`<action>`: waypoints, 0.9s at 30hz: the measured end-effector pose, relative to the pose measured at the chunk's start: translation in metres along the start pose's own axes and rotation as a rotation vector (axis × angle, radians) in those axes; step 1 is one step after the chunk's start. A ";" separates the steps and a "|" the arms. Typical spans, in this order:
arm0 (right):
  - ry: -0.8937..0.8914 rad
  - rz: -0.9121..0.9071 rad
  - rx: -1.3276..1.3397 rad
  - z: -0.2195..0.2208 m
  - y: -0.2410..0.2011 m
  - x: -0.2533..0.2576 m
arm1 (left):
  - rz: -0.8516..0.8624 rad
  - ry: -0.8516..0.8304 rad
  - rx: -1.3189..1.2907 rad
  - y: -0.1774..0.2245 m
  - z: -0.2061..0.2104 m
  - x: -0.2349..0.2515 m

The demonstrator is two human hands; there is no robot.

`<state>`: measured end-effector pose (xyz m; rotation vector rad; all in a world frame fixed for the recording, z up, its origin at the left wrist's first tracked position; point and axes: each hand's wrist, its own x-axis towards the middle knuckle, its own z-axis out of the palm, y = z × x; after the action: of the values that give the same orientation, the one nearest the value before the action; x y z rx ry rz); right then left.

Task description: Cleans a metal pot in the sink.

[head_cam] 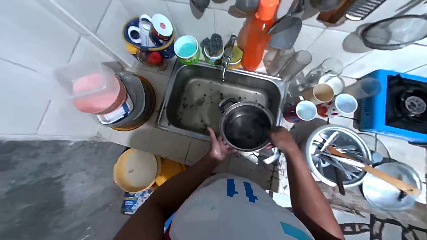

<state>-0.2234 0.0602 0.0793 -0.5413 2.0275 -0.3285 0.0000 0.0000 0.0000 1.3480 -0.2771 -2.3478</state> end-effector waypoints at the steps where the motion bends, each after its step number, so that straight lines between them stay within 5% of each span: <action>1: -0.035 0.025 0.068 0.020 -0.011 0.016 | 0.062 0.022 0.076 0.009 -0.007 0.005; 4: -0.068 0.052 0.192 0.069 -0.041 0.050 | 0.183 0.104 0.201 0.042 -0.017 0.023; 7: -0.101 0.029 -0.069 0.085 -0.068 0.072 | 0.186 0.283 0.219 0.084 -0.019 0.039; 10: 0.019 -0.084 -0.463 0.067 -0.121 0.069 | 0.199 0.337 0.270 0.117 -0.029 0.053; 14: 0.340 -0.402 -0.392 0.041 -0.203 0.096 | 0.222 0.354 0.371 0.141 -0.036 0.068; 18: 0.306 -0.406 -0.592 0.030 -0.276 0.116 | 0.194 0.299 0.384 0.156 -0.029 0.078; 27: 0.229 -0.486 -0.958 0.030 -0.284 0.129 | 0.072 0.250 0.412 0.160 -0.016 0.106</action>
<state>-0.1844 -0.2499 0.0936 -1.6546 2.1734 0.3583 0.0074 -0.1905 -0.0311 1.7666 -0.7493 -2.1056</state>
